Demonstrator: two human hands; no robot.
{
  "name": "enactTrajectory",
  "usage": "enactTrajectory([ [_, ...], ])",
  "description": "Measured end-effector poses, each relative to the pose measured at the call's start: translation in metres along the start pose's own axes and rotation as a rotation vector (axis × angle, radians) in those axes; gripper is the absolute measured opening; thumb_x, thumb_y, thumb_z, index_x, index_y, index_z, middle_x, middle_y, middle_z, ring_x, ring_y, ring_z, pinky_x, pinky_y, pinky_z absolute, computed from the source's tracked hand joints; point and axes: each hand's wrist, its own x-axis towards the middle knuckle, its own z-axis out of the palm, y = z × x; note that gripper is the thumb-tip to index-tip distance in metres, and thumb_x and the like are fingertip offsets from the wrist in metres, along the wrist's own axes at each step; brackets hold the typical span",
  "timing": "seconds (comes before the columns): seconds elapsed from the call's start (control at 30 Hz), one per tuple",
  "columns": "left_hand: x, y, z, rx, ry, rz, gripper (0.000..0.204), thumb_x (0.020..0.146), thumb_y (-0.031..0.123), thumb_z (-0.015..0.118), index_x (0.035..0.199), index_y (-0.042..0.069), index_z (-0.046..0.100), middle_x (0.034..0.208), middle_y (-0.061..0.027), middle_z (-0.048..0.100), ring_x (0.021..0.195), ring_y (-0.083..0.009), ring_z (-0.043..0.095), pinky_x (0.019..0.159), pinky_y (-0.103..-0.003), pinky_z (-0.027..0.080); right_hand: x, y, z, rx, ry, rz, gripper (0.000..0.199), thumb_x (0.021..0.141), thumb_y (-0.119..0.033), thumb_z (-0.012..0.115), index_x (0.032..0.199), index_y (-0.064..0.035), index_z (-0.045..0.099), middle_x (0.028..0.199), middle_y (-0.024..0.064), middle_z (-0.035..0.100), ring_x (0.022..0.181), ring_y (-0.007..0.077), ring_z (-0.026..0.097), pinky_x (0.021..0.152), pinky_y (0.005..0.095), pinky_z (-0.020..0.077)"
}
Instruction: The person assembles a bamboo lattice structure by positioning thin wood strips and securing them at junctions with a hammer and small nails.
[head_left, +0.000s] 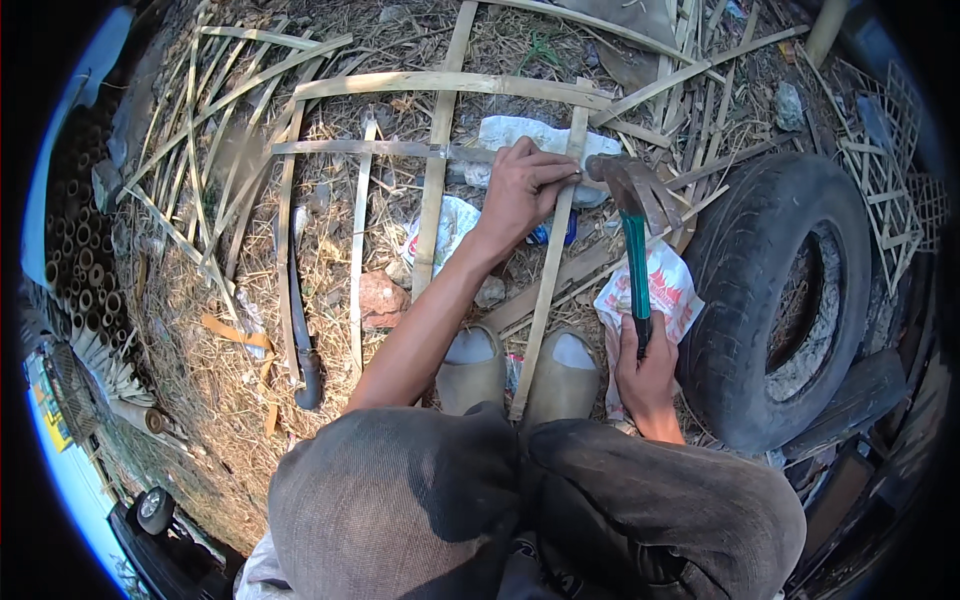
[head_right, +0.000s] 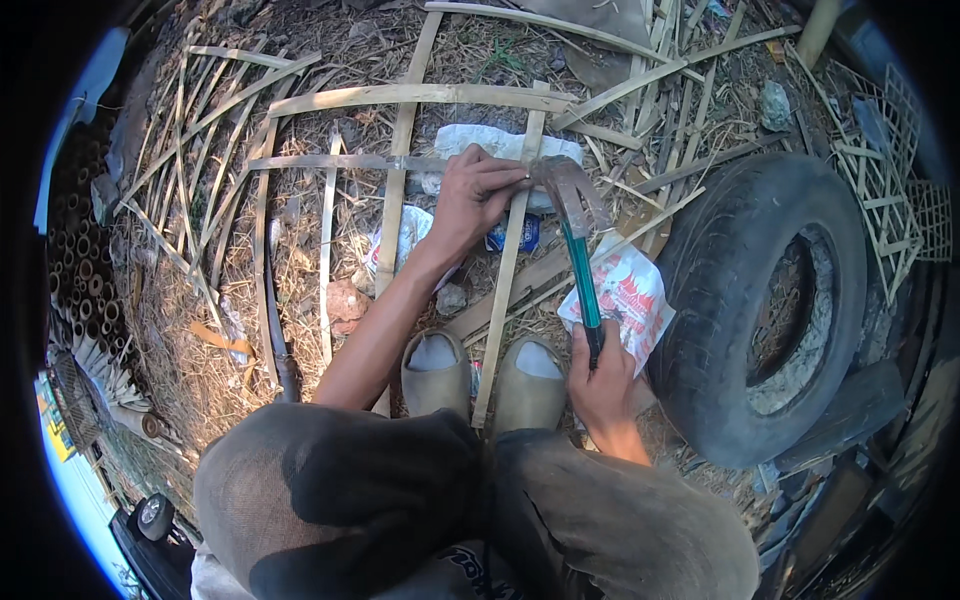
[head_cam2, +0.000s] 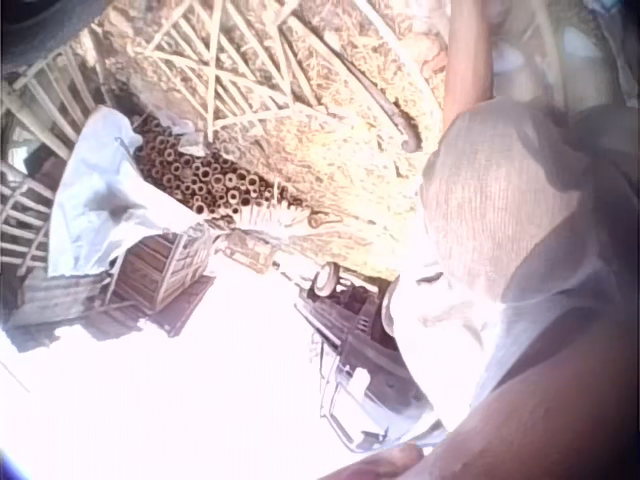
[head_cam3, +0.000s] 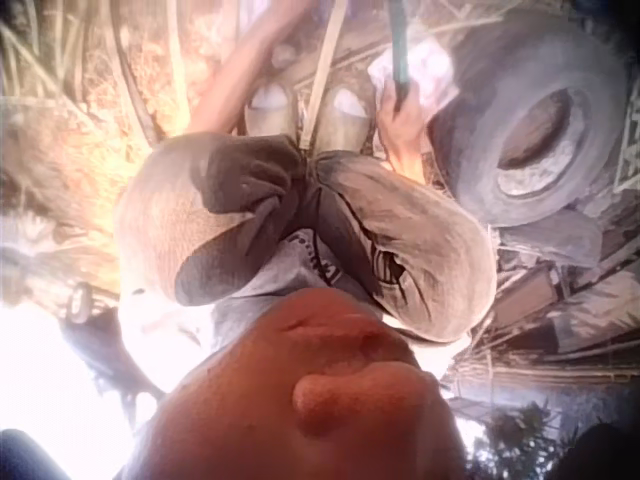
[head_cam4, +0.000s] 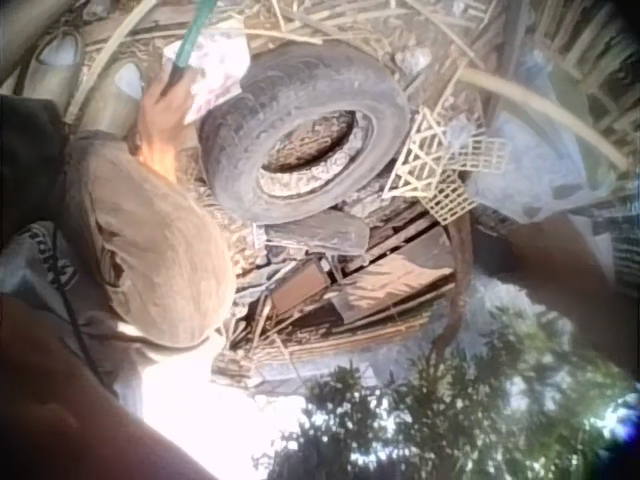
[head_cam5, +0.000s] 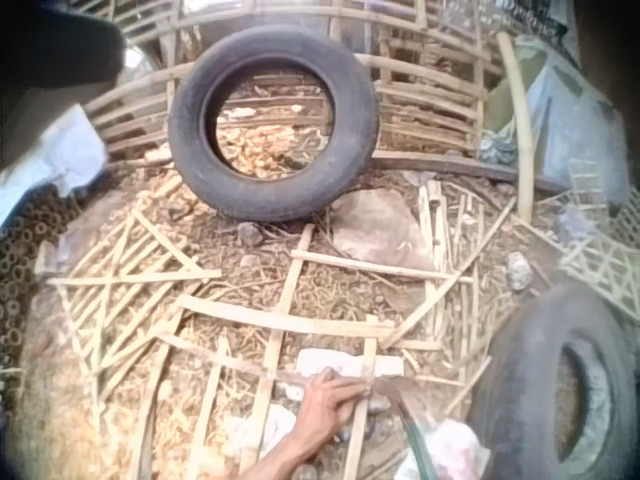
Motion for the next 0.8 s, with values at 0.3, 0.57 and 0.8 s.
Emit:
enactTrajectory([
  [0.3,0.001,0.001,-0.006,0.001,-0.041,0.013,0.022,0.078,0.007,0.078,0.099,0.011,0.083,0.101,0.0004,0.079,0.088,-0.0215,0.060,0.083,-0.037,0.044,0.001,-0.004,0.001,0.064,0.011,0.023,0.023,0.105,-0.021,0.060,0.101,0.0014,0.055,0.066,0.0196,0.059,0.057,0.0359,0.062,0.055,0.0447,0.0441],
  [0.57,0.000,-0.004,-0.003,0.054,-0.042,0.065,0.028,0.075,0.003,0.076,0.101,0.011,0.082,0.104,0.0008,0.077,0.090,-0.0213,0.059,0.084,-0.037,0.042,0.005,-0.007,0.001,0.057,-0.040,0.070,0.022,0.104,-0.019,0.061,0.101,0.0015,0.055,0.064,0.0209,0.060,0.055,0.0399,0.062,0.053,0.0449,0.0448],
  [0.8,0.000,-0.002,0.000,0.031,-0.052,0.063,0.027,0.074,0.002,0.075,0.098,0.011,0.081,0.104,0.0014,0.077,0.091,-0.0202,0.059,0.084,-0.037,0.041,0.009,-0.014,-0.004,0.051,-0.049,0.130,0.024,0.103,-0.020,0.063,0.096,0.0013,0.056,0.063,0.0198,0.060,0.054,0.0339,0.062,0.055,0.0439,0.0456],
])
